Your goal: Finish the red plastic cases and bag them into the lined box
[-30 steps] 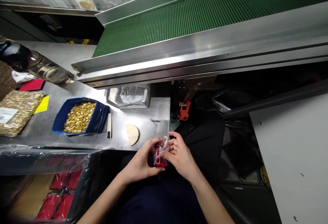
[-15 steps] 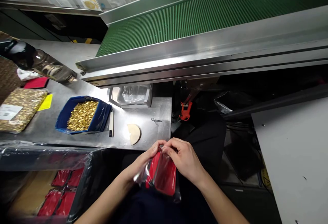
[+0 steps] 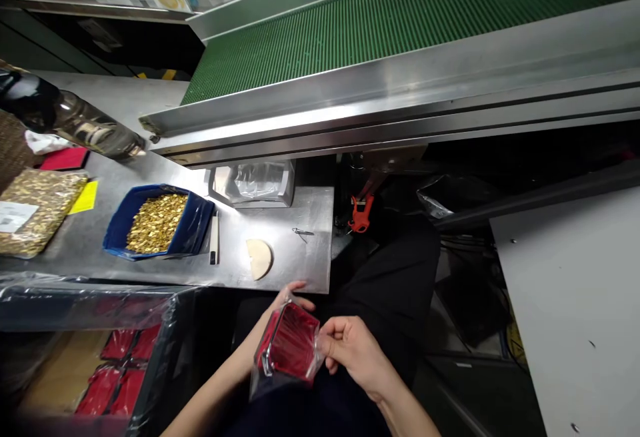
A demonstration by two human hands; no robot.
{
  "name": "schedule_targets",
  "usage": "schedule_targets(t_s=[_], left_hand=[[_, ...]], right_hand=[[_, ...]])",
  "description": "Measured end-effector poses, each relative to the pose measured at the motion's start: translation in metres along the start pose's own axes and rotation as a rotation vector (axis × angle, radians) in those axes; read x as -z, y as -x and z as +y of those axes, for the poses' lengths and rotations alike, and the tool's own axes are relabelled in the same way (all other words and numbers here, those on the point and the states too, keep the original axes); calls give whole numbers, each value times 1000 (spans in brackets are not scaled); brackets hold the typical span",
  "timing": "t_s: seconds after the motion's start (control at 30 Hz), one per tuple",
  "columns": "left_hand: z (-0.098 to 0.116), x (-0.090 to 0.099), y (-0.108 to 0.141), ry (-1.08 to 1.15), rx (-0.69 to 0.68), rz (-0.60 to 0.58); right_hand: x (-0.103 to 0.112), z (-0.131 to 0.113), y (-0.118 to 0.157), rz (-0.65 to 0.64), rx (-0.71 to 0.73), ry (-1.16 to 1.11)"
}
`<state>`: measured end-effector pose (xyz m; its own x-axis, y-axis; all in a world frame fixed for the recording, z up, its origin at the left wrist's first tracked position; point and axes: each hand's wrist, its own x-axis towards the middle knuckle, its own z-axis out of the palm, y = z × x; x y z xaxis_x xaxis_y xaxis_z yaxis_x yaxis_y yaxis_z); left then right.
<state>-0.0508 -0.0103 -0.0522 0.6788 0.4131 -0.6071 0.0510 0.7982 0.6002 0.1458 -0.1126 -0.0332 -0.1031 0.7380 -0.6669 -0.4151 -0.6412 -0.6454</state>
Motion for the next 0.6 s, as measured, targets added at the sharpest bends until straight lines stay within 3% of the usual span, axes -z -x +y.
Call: schedule_targets(t_s=[0.1, 0.2, 0.37, 0.47, 0.53, 0.6], left_hand=[[9, 7, 22, -385, -225, 84], [16, 15, 38, -731, -353, -31], [28, 18, 36, -943, -592, -104], [35, 14, 27, -821, -528, -43], [35, 7, 22, -641, -384, 15], [29, -3, 18, -384, -213, -7]], right_hand=[[6, 10, 4, -23, -73, 19], [9, 11, 2, -22, -87, 49], [2, -2, 2, -34, -70, 141], [-1, -18, 12, -42, -11, 184], [-2, -32, 19, -52, 60, 201], [-4, -44, 23, -47, 133, 214]])
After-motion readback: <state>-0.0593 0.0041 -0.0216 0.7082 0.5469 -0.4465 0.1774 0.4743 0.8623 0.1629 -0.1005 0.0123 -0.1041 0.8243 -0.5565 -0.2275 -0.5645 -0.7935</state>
